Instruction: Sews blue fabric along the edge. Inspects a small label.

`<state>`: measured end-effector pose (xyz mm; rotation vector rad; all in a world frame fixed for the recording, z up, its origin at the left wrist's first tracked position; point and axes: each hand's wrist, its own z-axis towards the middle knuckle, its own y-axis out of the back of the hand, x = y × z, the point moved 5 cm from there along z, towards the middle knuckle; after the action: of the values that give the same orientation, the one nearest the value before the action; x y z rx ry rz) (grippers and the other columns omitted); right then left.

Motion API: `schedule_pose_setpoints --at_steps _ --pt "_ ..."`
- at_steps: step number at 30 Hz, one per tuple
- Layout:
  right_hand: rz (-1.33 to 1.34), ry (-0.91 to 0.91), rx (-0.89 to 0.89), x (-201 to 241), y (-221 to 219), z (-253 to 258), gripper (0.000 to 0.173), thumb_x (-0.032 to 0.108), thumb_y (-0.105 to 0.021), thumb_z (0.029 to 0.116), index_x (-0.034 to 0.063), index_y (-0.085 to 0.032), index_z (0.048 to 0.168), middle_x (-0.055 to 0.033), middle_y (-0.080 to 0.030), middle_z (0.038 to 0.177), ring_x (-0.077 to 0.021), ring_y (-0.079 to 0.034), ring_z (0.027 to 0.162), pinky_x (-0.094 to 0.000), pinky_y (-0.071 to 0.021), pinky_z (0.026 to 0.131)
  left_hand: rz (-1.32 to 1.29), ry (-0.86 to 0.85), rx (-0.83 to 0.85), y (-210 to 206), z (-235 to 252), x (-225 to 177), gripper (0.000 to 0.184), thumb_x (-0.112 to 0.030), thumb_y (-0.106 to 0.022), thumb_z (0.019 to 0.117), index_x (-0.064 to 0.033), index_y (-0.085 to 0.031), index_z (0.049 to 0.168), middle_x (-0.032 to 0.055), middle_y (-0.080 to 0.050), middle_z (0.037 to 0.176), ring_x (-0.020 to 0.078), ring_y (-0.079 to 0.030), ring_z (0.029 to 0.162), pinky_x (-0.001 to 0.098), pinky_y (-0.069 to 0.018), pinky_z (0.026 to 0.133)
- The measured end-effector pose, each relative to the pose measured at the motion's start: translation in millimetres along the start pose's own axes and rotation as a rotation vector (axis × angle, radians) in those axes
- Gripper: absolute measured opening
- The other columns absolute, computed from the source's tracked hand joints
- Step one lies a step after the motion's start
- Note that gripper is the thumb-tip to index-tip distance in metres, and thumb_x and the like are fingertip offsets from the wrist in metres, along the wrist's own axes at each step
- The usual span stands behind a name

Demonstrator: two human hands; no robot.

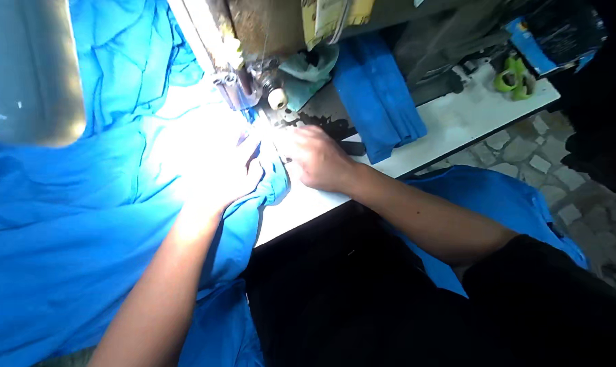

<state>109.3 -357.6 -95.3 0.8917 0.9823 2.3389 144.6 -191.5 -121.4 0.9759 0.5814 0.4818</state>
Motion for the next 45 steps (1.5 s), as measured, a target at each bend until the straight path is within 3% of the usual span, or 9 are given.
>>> schedule_pose_setpoints --at_steps 2,5,9,14,18,23,27,38,45 --pt "-0.13 -0.186 -0.124 -18.4 14.8 13.5 0.032 0.0 -0.056 0.0931 -0.0072 -0.069 0.121 -0.027 -0.066 0.13 -0.0423 -0.061 0.127 -0.0526 -0.0469 0.108 -0.008 0.017 0.0 -0.6 0.0 -0.5 0.049 -0.025 -0.044 0.0941 0.0014 -0.069 0.127 0.0319 -0.063 0.125 0.0492 -0.061 0.113 0.063 -0.0455 0.092" --pt "-0.268 -0.454 0.187 -43.9 10.8 29.1 0.057 0.022 -0.055 0.1029 -0.0038 -0.044 0.152 -0.0263 -0.038 0.16 -0.042 -0.028 0.153 -0.0569 -0.0193 0.125 0.01 0.06 0.045 4.4 3.5 -5.0 0.051 -0.026 -0.043 0.0935 0.003 -0.069 0.126 0.0334 -0.062 0.124 0.0513 -0.06 0.116 0.0636 -0.0442 0.095" --pt "-0.343 -0.449 0.456 -48.2 -2.9 29.7 0.044 0.026 -0.051 0.1059 -0.0002 -0.057 0.141 -0.0239 -0.047 0.155 -0.041 -0.034 0.151 -0.0604 -0.0195 0.124 0.021 0.016 -0.004 8.6 6.8 -11.4 0.048 -0.024 -0.045 0.0914 0.0054 -0.071 0.12 0.0326 -0.063 0.119 0.0496 -0.061 0.111 0.0631 -0.0452 0.092" --pt "-0.332 -0.37 -0.027 -52.4 27.8 43.1 0.022 -0.003 -0.057 0.0943 -0.0025 -0.073 0.11 -0.023 -0.07 0.118 -0.0444 -0.061 0.121 -0.0592 -0.0463 0.1 -0.013 0.058 0.018 8.2 6.7 -11.1 0.047 -0.021 -0.048 0.0888 0.0052 -0.071 0.122 0.0324 -0.063 0.121 0.0505 -0.06 0.115 0.0644 -0.0438 0.094" --pt "-0.326 -0.506 -0.235 -75.6 39.4 63.7 0.021 0.001 -0.056 0.0964 -0.0107 -0.073 0.097 -0.0281 -0.073 0.101 -0.0452 -0.07 0.104 -0.0579 -0.0529 0.089 -0.032 0.081 -0.014 -2.0 -1.4 -0.1 0.044 -0.02 -0.051 0.0884 0.0029 -0.071 0.121 0.0271 -0.063 0.124 0.0458 -0.061 0.114 0.0629 -0.0468 0.091" --pt "-0.115 -0.813 0.073 -85.2 42.4 82.5 0.045 0.019 -0.06 0.1027 -0.0093 -0.057 0.138 -0.0291 -0.058 0.141 -0.0392 -0.05 0.139 -0.0561 -0.036 0.115 -0.004 0.124 0.01 -0.4 0.0 -0.7 0.043 -0.019 -0.055 0.0873 -0.0006 -0.072 0.122 0.0246 -0.064 0.125 0.0433 -0.063 0.113 0.0628 -0.0488 0.089" --pt "-0.104 -0.926 0.422 -82.5 36.3 89.6 0.054 0.03 -0.048 0.1094 -0.0058 -0.044 0.15 -0.0271 -0.043 0.156 -0.038 -0.036 0.15 -0.0569 -0.028 0.121 -0.012 0.196 0.075 0.1 0.3 -1.8 0.039 -0.018 -0.055 0.0926 -0.0038 -0.072 0.125 0.023 -0.064 0.129 0.0422 -0.063 0.116 0.0626 -0.0495 0.092" --pt "0.017 -0.838 0.378 -95.4 37.0 92.3 0.055 0.018 -0.056 0.1062 -0.0096 -0.04 0.151 -0.0281 -0.04 0.158 -0.0351 -0.032 0.152 -0.0468 -0.0228 0.126 -0.027 0.259 0.128 3.8 0.7 -6.5 0.041 -0.019 -0.055 0.0938 -0.0066 -0.07 0.13 0.0241 -0.061 0.135 0.0439 -0.06 0.123 0.0634 -0.0458 0.098" --pt "0.333 -0.943 0.015 -76.3 53.4 90.1 0.045 -0.003 -0.042 0.1071 -0.0121 -0.035 0.151 -0.0261 -0.041 0.157 -0.0218 -0.039 0.148 -0.0264 -0.0297 0.119 -0.046 0.231 0.051 1.6 1.1 -6.3 0.038 -0.019 -0.054 0.0938 -0.0052 -0.072 0.125 0.0228 -0.064 0.131 0.0436 -0.061 0.121 0.0638 -0.0475 0.095"
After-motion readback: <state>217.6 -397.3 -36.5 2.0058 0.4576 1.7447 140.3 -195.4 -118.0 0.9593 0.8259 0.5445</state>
